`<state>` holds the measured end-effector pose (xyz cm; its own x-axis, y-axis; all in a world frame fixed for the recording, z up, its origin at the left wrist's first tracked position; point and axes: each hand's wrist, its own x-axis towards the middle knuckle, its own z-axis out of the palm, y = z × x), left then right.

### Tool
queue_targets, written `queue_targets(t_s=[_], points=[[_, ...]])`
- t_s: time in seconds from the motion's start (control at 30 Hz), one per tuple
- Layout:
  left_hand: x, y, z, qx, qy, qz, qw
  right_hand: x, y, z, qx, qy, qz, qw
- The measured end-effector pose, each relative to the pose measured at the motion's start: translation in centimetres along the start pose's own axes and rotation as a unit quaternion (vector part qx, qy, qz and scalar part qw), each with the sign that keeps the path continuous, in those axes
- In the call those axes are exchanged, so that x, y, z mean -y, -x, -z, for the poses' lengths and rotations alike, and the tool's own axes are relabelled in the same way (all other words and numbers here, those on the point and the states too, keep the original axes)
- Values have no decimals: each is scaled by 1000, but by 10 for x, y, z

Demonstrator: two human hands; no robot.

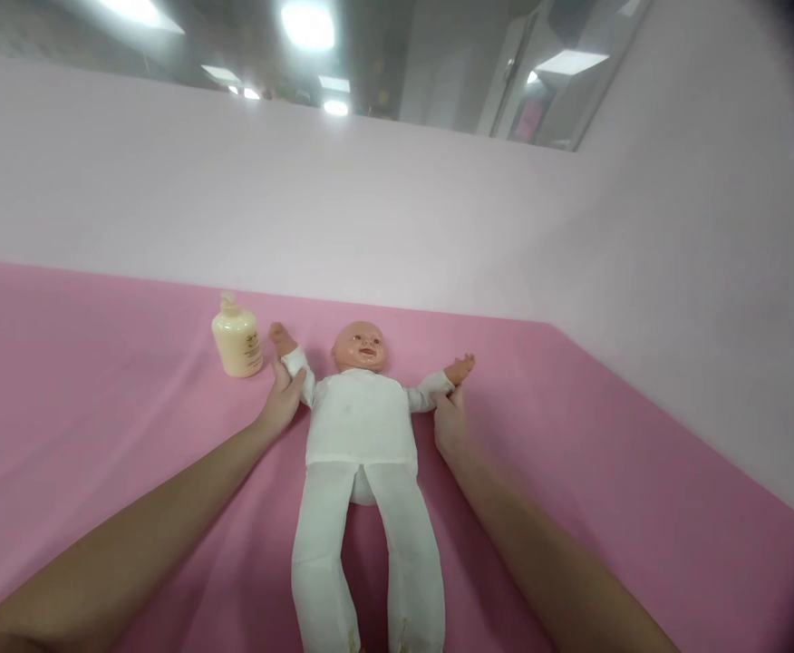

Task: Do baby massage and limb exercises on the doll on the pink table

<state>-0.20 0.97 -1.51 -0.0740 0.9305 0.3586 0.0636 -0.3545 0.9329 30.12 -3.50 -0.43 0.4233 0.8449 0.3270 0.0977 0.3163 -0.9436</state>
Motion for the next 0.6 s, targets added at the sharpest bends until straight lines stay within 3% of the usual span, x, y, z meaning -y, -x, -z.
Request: queue_targets(t_s=[0.1, 0.23, 0.3, 0.43, 0.6], points=[[-7, 4, -2, 66, -57, -76, 993, 13, 7, -4, 62, 21, 15, 998], [-15, 9, -7, 180, -170, -191, 950, 18, 11, -7, 154, 79, 75, 982], [-16, 9, -8, 199, -193, -215, 936, 17, 13, -8, 200, 123, 117, 965], [-18, 11, -9, 180, -177, -191, 948, 17, 15, -8, 219, 150, 139, 954], [-24, 15, -7, 59, -40, -89, 993, 17, 14, -7, 127, 60, 35, 989]])
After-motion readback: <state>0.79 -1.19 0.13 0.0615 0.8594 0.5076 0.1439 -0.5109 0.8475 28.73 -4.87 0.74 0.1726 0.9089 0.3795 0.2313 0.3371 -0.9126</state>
